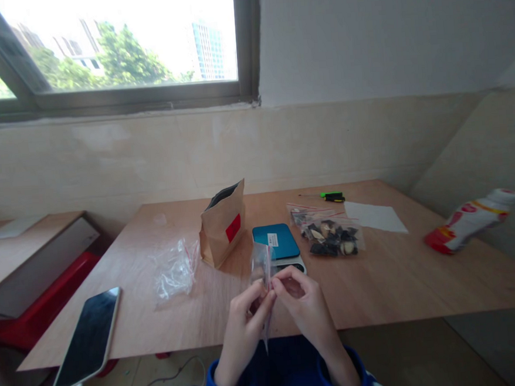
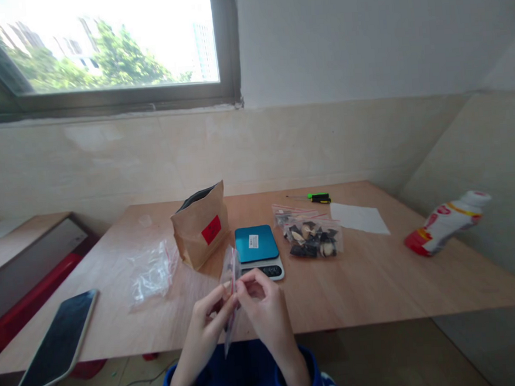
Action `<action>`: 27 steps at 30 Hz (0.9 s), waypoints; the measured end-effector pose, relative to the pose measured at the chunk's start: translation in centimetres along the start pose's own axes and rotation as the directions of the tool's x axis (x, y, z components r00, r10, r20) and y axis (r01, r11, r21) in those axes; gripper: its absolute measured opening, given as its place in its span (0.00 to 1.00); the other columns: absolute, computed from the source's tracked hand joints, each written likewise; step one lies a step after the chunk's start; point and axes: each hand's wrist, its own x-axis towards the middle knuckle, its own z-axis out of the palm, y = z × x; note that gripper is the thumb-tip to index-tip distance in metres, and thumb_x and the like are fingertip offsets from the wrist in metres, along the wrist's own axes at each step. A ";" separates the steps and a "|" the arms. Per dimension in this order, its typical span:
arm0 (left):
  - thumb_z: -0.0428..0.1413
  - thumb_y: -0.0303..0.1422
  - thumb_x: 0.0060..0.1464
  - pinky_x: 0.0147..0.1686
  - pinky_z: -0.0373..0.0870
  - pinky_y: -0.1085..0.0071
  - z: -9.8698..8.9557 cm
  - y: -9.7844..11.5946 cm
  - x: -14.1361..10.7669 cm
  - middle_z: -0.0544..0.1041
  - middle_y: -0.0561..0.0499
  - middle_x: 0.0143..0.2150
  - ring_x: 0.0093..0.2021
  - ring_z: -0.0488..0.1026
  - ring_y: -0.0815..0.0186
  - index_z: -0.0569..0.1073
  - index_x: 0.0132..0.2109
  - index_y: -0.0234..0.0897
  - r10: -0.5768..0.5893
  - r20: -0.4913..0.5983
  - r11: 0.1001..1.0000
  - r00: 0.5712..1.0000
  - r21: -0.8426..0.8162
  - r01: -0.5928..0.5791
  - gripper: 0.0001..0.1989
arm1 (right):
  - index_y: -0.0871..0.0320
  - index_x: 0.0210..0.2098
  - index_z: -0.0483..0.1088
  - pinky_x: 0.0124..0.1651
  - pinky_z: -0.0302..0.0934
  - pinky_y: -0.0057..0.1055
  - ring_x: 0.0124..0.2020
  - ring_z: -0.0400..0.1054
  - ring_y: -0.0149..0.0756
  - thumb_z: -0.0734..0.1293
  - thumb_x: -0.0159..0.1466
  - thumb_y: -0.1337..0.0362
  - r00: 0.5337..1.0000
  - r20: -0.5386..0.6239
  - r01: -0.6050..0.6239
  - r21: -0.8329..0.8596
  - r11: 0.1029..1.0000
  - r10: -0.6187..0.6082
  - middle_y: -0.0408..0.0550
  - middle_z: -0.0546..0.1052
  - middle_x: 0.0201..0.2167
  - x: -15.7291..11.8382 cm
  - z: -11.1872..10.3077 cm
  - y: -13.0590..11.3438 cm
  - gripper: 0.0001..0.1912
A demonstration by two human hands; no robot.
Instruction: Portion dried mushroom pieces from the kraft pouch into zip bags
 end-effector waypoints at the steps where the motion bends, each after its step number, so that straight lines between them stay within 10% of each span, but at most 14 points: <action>1: 0.53 0.45 0.57 0.23 0.54 0.74 0.1 -0.2 0.0 0.61 0.55 0.23 0.23 0.58 0.72 0.66 0.27 0.37 -0.009 -0.003 1.000 1.000 -0.011 0.009 0.17 | 0.57 0.28 0.68 0.33 0.69 0.28 0.29 0.74 0.36 0.67 0.60 0.57 1.000 -0.003 -0.020 0.014 1.000 0.020 0.45 0.76 0.25 0.0 0.1 0.1 0.11; 4: 0.53 0.47 0.57 0.21 0.54 0.75 0.3 -0.6 0.0 0.61 0.56 0.22 0.22 0.58 0.72 0.65 0.26 0.37 -0.025 -0.023 0.999 0.999 -0.045 0.024 0.19 | 0.57 0.28 0.68 0.31 0.70 0.30 0.28 0.74 0.37 0.66 0.60 0.55 0.998 -0.030 -0.051 0.006 0.999 0.051 0.46 0.76 0.26 0.2 -0.2 0.4 0.12; 9: 0.52 0.51 0.55 0.19 0.54 0.75 0.0 -0.7 -0.4 0.57 0.58 0.17 0.18 0.57 0.72 0.57 0.22 0.40 -0.049 -0.206 0.998 0.977 -0.051 0.039 0.24 | 0.55 0.26 0.63 0.30 0.71 0.31 0.26 0.75 0.39 0.68 0.57 0.52 0.917 -0.394 0.001 -0.145 0.989 -0.059 0.43 0.74 0.22 1.0 -3.0 0.9 0.15; 15: 0.53 0.49 0.56 0.25 0.58 0.72 -0.4 -0.3 -0.6 0.66 0.53 0.21 0.23 0.64 0.68 0.66 0.24 0.39 0.050 -0.060 0.997 0.997 0.055 -0.047 0.21 | 0.54 0.29 0.64 0.34 0.73 0.36 0.30 0.76 0.42 0.68 0.58 0.48 0.964 -0.267 -0.012 -0.030 0.999 0.003 0.46 0.76 0.27 0.9 -4.0 0.5 0.17; 21: 0.44 0.54 0.58 0.42 0.69 0.66 -0.4 -2.5 0.7 0.76 0.46 0.39 0.43 0.72 0.60 0.74 0.36 0.38 -0.021 -0.268 0.912 0.963 -0.400 -0.091 0.25 | 0.55 0.29 0.64 0.24 0.70 0.31 0.23 0.73 0.38 0.71 0.54 0.48 0.952 -0.270 -0.084 0.214 0.973 0.142 0.42 0.74 0.23 0.6 -3.2 -0.6 0.19; 27: 0.52 0.52 0.55 0.59 0.61 0.57 1.7 -4.2 0.6 0.72 0.43 0.58 0.61 0.65 0.54 0.69 0.56 0.40 -0.145 0.046 0.774 0.988 -0.617 0.142 0.29 | 0.55 0.32 0.65 0.26 0.69 0.32 0.26 0.72 0.37 0.69 0.55 0.49 0.928 -0.335 -0.096 0.215 0.972 0.166 0.45 0.75 0.27 0.9 -2.1 0.3 0.17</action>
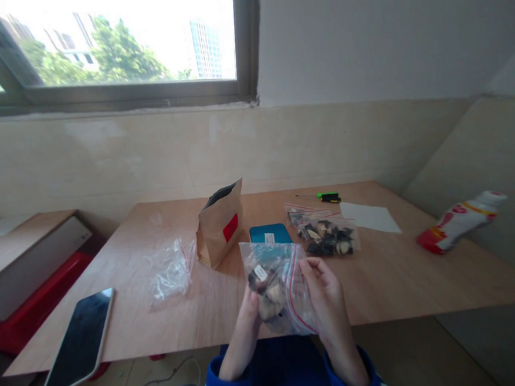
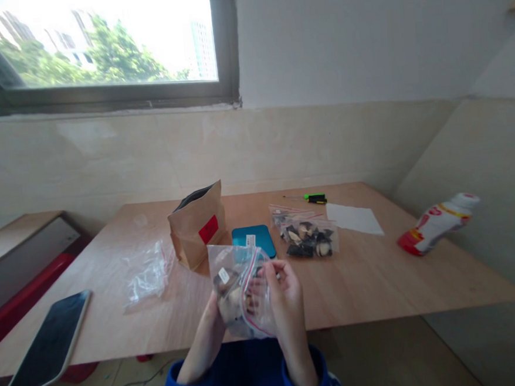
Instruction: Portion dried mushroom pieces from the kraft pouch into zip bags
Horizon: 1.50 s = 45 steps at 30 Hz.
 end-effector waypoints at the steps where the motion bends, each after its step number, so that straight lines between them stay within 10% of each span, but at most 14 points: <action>1: 0.54 0.51 0.53 0.60 0.60 0.58 0.2 0.0 0.0 0.72 0.44 0.59 0.62 0.64 0.55 0.69 0.56 0.40 0.014 -0.059 0.999 0.998 0.033 -0.012 0.28 | 0.55 0.35 0.65 0.29 0.70 0.33 0.29 0.73 0.38 0.69 0.56 0.50 0.996 -0.052 0.068 -0.040 0.997 -0.070 0.46 0.75 0.30 0.1 0.0 0.3 0.17; 5: 0.60 0.48 0.50 0.61 0.60 0.62 0.6 0.6 0.4 0.73 0.46 0.58 0.62 0.65 0.57 0.71 0.54 0.40 0.098 -0.223 0.980 0.970 0.193 -0.055 0.28 | 0.55 0.40 0.68 0.39 0.69 0.32 0.38 0.70 0.37 0.69 0.58 0.60 0.894 -0.041 0.405 -0.354 0.843 -0.447 0.50 0.73 0.39 0.4 -0.5 0.5 0.11; 9: 0.57 0.48 0.52 0.54 0.68 0.63 0.4 0.8 0.5 0.76 0.46 0.54 0.55 0.71 0.57 0.70 0.54 0.39 0.158 -0.223 0.968 0.962 0.227 -0.106 0.26 | 0.55 0.36 0.74 0.40 0.69 0.29 0.38 0.71 0.35 0.62 0.65 0.68 0.771 0.336 0.636 -0.401 0.659 -0.541 0.48 0.73 0.35 0.1 -0.8 -0.1 0.08; 14: 0.56 0.46 0.54 0.55 0.68 0.62 -0.2 0.5 0.4 0.76 0.46 0.53 0.55 0.71 0.57 0.72 0.53 0.39 0.223 -0.236 0.936 0.946 0.323 -0.140 0.23 | 0.53 0.43 0.76 0.41 0.70 0.29 0.38 0.71 0.35 0.61 0.65 0.70 0.661 0.437 0.750 -0.408 0.520 -0.610 0.49 0.72 0.37 -0.3 -0.9 -0.4 0.13; 27: 0.54 0.48 0.55 0.55 0.66 0.65 -0.6 0.9 -0.1 0.75 0.46 0.54 0.57 0.70 0.58 0.71 0.54 0.40 0.297 -0.305 0.901 0.905 0.403 -0.160 0.24 | 0.54 0.54 0.70 0.55 0.67 0.38 0.52 0.70 0.43 0.69 0.60 0.61 0.782 0.598 0.433 -0.322 0.842 -0.174 0.51 0.75 0.49 -0.1 0.6 0.5 0.21; 39: 0.57 0.57 0.45 0.47 0.71 0.65 -1.0 2.5 0.4 0.79 0.47 0.43 0.47 0.74 0.58 0.75 0.43 0.37 0.260 -0.541 0.955 0.800 0.264 -0.132 0.29 | 0.55 0.45 0.73 0.43 0.72 0.33 0.40 0.76 0.37 0.75 0.51 0.61 0.876 0.481 0.046 0.000 0.999 -0.041 0.48 0.80 0.40 2.5 1.4 -0.5 0.22; 45: 0.52 0.55 0.52 0.45 0.70 0.65 -1.7 2.6 0.4 0.79 0.47 0.39 0.42 0.75 0.60 0.76 0.42 0.35 0.276 -0.571 0.957 0.774 0.241 -0.163 0.27 | 0.55 0.46 0.73 0.49 0.69 0.35 0.44 0.74 0.38 0.75 0.52 0.58 0.907 0.417 0.050 0.046 0.998 -0.065 0.49 0.79 0.44 4.5 2.4 -2.6 0.22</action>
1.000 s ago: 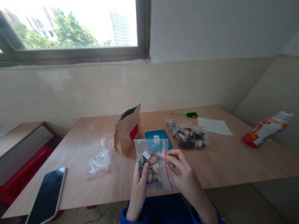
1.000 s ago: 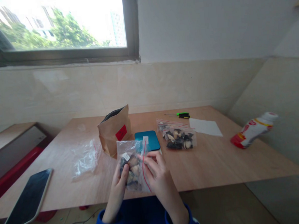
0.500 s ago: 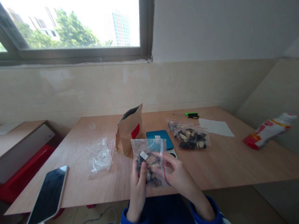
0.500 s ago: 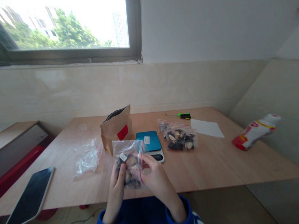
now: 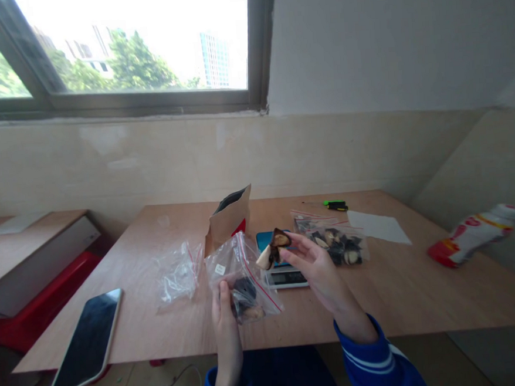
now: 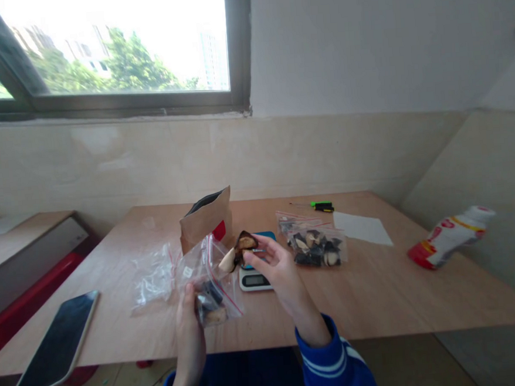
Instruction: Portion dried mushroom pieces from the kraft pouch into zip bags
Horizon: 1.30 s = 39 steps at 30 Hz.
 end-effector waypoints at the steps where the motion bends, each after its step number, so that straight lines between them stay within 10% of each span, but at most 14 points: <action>1: 0.51 0.54 0.54 0.46 0.69 0.65 -0.1 0.0 0.0 0.79 0.47 0.40 0.43 0.75 0.60 0.76 0.42 0.35 0.012 -0.009 1.000 1.000 -0.008 -0.013 0.26 | 0.55 0.46 0.73 0.50 0.69 0.35 0.45 0.74 0.38 0.75 0.53 0.58 0.999 -0.013 0.038 -0.004 0.999 -0.038 0.49 0.79 0.45 0.8 0.1 -0.6 0.22; 8: 0.50 0.53 0.55 0.44 0.70 0.66 -1.3 -0.6 0.5 0.80 0.49 0.41 0.42 0.75 0.61 0.78 0.43 0.36 0.030 -0.074 0.999 0.997 -0.015 -0.032 0.26 | 0.56 0.47 0.71 0.48 0.70 0.35 0.42 0.74 0.37 0.74 0.55 0.57 0.893 0.154 0.443 -0.147 0.884 -0.423 0.48 0.79 0.42 9.3 2.8 -4.7 0.22; 17: 0.49 0.52 0.57 0.45 0.69 0.68 -2.2 -0.8 1.2 0.80 0.50 0.42 0.43 0.75 0.62 0.77 0.44 0.38 0.000 -0.052 1.000 0.999 0.000 0.000 0.25 | 0.54 0.50 0.70 0.51 0.68 0.37 0.46 0.72 0.38 0.68 0.61 0.63 0.719 0.415 0.694 -0.389 0.606 -0.557 0.49 0.75 0.50 14.2 5.2 -4.2 0.17; 39: 0.51 0.54 0.54 0.42 0.71 0.69 -2.2 -0.7 1.5 0.80 0.49 0.40 0.41 0.76 0.62 0.79 0.42 0.37 0.006 -0.040 1.000 0.999 -0.005 -0.006 0.25 | 0.54 0.47 0.75 0.46 0.66 0.30 0.43 0.72 0.34 0.62 0.66 0.66 0.617 0.698 0.757 -0.400 0.516 -0.364 0.47 0.77 0.42 14.7 4.8 -4.3 0.13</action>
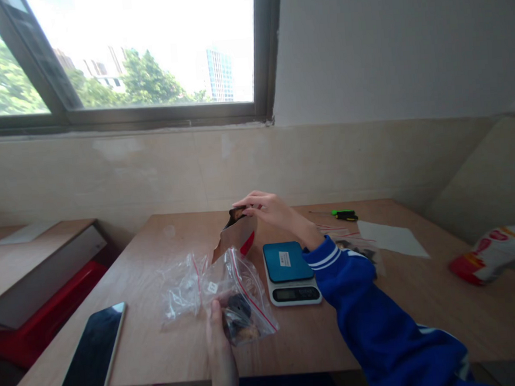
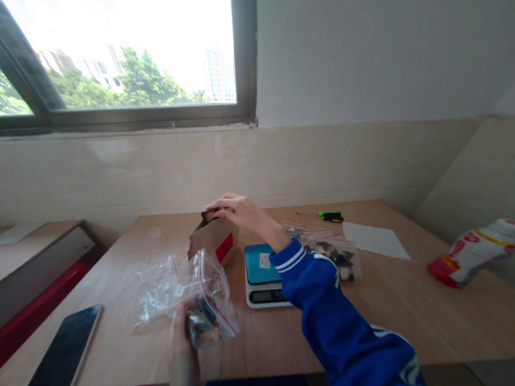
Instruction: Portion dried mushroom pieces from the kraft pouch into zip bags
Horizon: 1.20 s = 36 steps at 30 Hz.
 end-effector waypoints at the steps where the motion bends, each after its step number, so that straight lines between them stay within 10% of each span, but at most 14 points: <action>1: 0.51 0.54 0.54 0.42 0.71 0.69 0.0 0.0 0.0 0.81 0.49 0.40 0.41 0.76 0.61 0.79 0.42 0.37 -0.005 -0.007 1.000 1.000 0.004 0.005 0.26 | 0.54 0.48 0.74 0.47 0.65 0.30 0.44 0.72 0.34 0.62 0.65 0.68 1.000 0.018 -0.008 0.016 1.000 0.008 0.47 0.78 0.43 0.1 -0.1 -0.1 0.14; 14: 0.52 0.55 0.53 0.41 0.72 0.68 0.0 0.1 0.1 0.81 0.49 0.42 0.42 0.76 0.61 0.79 0.42 0.37 -0.028 -0.010 0.999 1.000 -0.024 0.028 0.27 | 0.56 0.55 0.69 0.45 0.69 0.34 0.41 0.75 0.34 0.66 0.61 0.70 0.976 -0.051 -0.205 0.119 0.971 0.212 0.49 0.80 0.39 0.4 -0.8 0.2 0.21; 36: 0.51 0.54 0.54 0.41 0.71 0.68 -0.2 -0.2 0.2 0.80 0.49 0.39 0.41 0.76 0.61 0.78 0.41 0.36 -0.007 -0.019 1.000 1.000 0.020 0.007 0.26 | 0.60 0.48 0.71 0.45 0.67 0.34 0.36 0.71 0.33 0.69 0.58 0.71 0.994 -0.048 -0.109 -0.131 0.985 0.103 0.51 0.74 0.46 2.2 0.8 -0.4 0.17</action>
